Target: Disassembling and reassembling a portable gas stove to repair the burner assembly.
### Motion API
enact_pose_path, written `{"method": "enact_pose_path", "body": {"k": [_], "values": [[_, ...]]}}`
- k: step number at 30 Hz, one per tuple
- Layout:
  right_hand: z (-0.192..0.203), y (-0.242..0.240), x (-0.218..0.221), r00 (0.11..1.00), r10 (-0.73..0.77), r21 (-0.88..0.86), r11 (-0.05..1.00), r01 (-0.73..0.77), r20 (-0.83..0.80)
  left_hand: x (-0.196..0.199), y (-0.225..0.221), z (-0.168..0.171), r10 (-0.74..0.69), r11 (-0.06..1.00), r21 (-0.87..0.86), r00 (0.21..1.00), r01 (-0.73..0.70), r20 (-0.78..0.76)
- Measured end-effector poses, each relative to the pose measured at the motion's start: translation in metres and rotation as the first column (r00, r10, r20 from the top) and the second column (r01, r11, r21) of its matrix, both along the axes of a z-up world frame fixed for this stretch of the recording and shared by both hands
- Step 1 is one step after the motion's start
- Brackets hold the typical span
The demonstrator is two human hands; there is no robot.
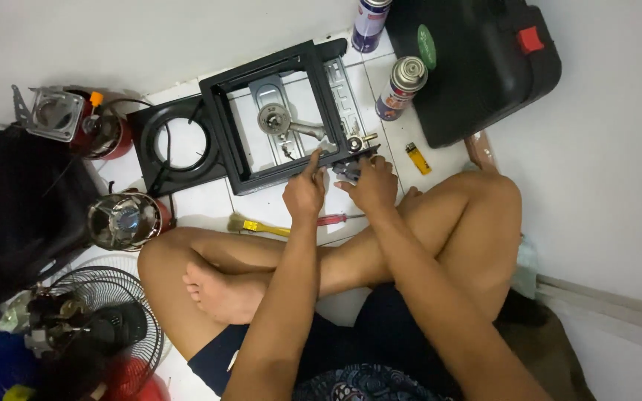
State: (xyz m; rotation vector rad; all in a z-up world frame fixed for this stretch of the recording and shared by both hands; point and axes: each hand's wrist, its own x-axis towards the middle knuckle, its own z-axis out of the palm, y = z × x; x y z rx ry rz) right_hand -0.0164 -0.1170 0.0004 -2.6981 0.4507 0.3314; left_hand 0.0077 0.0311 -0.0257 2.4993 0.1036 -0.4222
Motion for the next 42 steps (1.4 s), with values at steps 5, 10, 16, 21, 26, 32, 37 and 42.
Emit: {"method": "enact_pose_path", "body": {"k": [5, 10, 16, 21, 26, 32, 37, 42], "values": [[-0.068, -0.018, 0.021, 0.995, 0.099, -0.093, 0.991, -0.099, -0.006, 0.001, 0.001, -0.005, 0.007, 1.0, 0.008, 0.999, -0.007, 0.035], [-0.034, -0.018, 0.017, 0.971, 0.24, -0.098, 0.967, -0.236, 0.022, -0.003, -0.004, -0.002, 0.019, 0.999, 0.03, 1.0, -0.02, 0.022], [-0.018, -0.041, 0.02, 0.932, 0.349, 0.04, 0.937, -0.346, -0.103, -0.002, -0.007, 0.002, 0.016, 0.996, 0.084, 1.0, -0.015, -0.018], [-0.003, -0.046, 0.012, 0.972, 0.23, 0.049, 0.973, -0.227, -0.055, -0.002, -0.009, -0.011, 0.026, 0.993, 0.118, 1.0, -0.028, 0.013], [-0.017, -0.04, 0.011, 0.987, 0.132, 0.184, 0.976, -0.113, -0.094, -0.001, -0.01, -0.01, 0.044, 0.995, 0.085, 0.999, -0.044, 0.007], [-0.016, -0.054, 0.01, 0.993, 0.119, 0.181, 0.977, -0.114, -0.012, -0.002, -0.01, -0.007, 0.053, 0.997, 0.048, 0.999, -0.052, -0.014], [-0.046, -0.046, 0.007, 0.98, 0.149, 0.337, 0.937, -0.097, -0.135, -0.002, -0.006, 0.006, 0.03, 0.999, 0.031, 0.999, -0.029, -0.037], [-0.063, -0.053, 0.022, 0.973, 0.091, 0.472, 0.881, 0.02, -0.212, -0.001, -0.007, 0.01, 0.028, 0.999, 0.04, 0.995, -0.024, -0.1]]}}
